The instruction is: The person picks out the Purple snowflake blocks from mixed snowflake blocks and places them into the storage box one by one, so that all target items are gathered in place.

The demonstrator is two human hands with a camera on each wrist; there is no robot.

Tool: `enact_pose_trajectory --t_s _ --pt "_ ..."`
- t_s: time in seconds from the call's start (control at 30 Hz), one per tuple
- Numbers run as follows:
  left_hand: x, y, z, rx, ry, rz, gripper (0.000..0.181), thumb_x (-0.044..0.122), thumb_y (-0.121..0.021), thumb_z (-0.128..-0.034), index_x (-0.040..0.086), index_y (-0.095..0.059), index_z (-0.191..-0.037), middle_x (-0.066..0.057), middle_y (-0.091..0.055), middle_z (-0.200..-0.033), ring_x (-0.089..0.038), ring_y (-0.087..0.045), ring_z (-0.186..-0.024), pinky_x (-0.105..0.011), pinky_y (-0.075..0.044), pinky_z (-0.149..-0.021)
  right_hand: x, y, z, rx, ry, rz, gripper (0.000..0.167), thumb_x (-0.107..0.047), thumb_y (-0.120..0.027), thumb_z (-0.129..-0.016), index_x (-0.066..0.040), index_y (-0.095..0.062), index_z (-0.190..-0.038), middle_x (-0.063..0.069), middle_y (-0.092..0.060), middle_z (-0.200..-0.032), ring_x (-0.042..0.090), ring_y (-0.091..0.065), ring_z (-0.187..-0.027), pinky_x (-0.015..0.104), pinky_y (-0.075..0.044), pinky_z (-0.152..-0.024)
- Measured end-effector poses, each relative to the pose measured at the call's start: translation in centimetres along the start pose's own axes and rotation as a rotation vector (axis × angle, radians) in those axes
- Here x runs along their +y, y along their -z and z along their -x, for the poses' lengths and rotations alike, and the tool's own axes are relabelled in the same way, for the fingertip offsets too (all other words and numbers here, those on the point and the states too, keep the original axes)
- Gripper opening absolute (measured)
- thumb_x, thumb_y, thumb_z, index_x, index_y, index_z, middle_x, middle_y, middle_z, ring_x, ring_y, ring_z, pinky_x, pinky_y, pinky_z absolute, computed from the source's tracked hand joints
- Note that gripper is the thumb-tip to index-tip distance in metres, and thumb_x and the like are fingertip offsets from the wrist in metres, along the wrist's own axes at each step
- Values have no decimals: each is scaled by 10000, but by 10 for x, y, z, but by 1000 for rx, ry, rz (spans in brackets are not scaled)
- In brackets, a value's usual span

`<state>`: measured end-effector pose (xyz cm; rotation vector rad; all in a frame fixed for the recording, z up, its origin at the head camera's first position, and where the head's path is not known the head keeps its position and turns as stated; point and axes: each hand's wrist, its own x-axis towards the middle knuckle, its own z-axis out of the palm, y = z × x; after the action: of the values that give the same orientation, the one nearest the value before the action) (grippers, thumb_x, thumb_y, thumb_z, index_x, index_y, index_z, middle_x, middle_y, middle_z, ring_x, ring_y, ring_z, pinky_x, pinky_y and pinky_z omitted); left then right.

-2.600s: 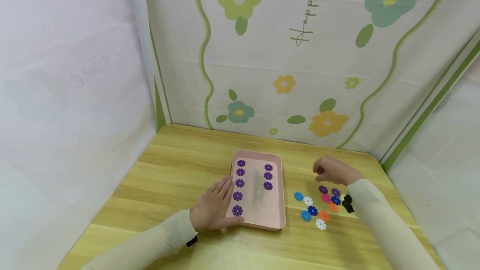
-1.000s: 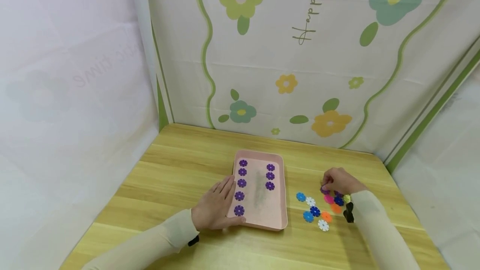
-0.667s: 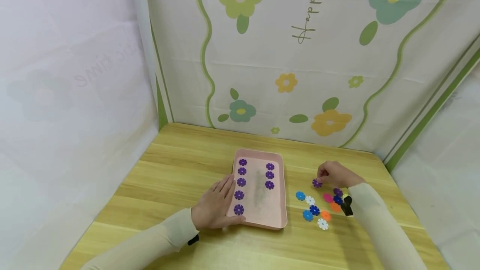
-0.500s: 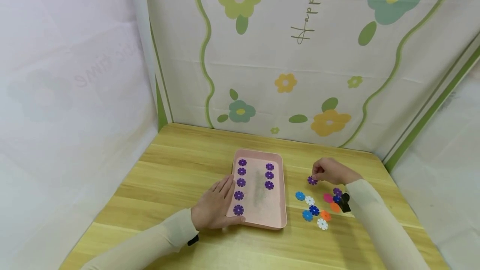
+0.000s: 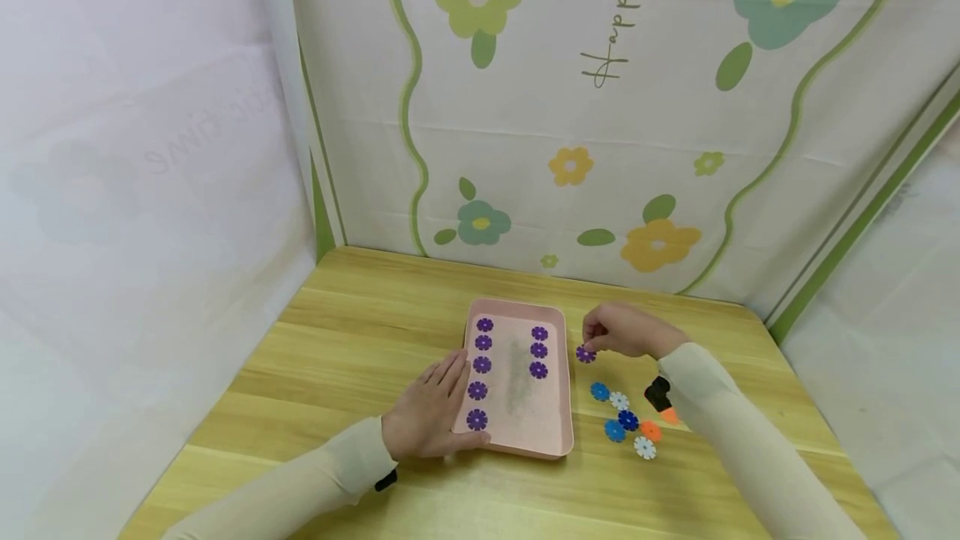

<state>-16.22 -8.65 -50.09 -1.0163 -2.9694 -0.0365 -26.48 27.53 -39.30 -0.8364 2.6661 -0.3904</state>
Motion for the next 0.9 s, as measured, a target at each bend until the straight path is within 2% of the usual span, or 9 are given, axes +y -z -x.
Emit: enact_pose_trajectory --t_s 0.1,0.37,0.57,0.77,0.9 --pt "0 0 0 -3 1 1 1153 882 -328 -948 -37 -283 -1643 -232 -180 -1754 -373 -231 -1634 -476 -293 -1315 -14 -3 -8 -14 40 11 163 -138 -729 -1004 -133 -716 -841 -72 -667 -746 61 -498 -637 219 -447 -604" --pt "1 0 0 3 6 9 1126 856 -365 -960 -40 -294 -1639 -229 -198 -1751 -366 -238 -1634 -477 -295 -1315 -41 -14 -26 -67 75 -6 145 -116 -732 -998 -126 -709 -856 -32 -646 -768 68 -504 -676 210 -461 -639" --pt "3 7 2 13 -7 11 1110 842 -379 -968 -60 -344 -1614 -246 -261 -1731 -384 -295 -1612 -486 -331 -1300 -48 -30 -35 -85 141 -12 129 -65 -747 -975 -104 -740 -853 -11 -700 -801 73 -562 -688 194 -521 -643" --pt "6 19 4 -13 -7 -3 1102 835 -374 -973 -62 -343 -1613 -251 -269 -1726 -383 -301 -1610 -474 -335 -1299 -49 -47 -37 -110 114 -82 127 -25 -752 -957 -74 -743 -840 40 -712 -824 222 -651 -754 210 -541 -655" --pt "7 23 4 -29 0 18 1091 810 -431 -972 -67 -335 -1614 -255 -265 -1726 -383 -300 -1610 -473 -335 -1300 -47 -56 -39 -111 133 -116 121 -5 -764 -935 -51 -744 -826 48 -707 -813 196 -639 -739 225 -552 -658"
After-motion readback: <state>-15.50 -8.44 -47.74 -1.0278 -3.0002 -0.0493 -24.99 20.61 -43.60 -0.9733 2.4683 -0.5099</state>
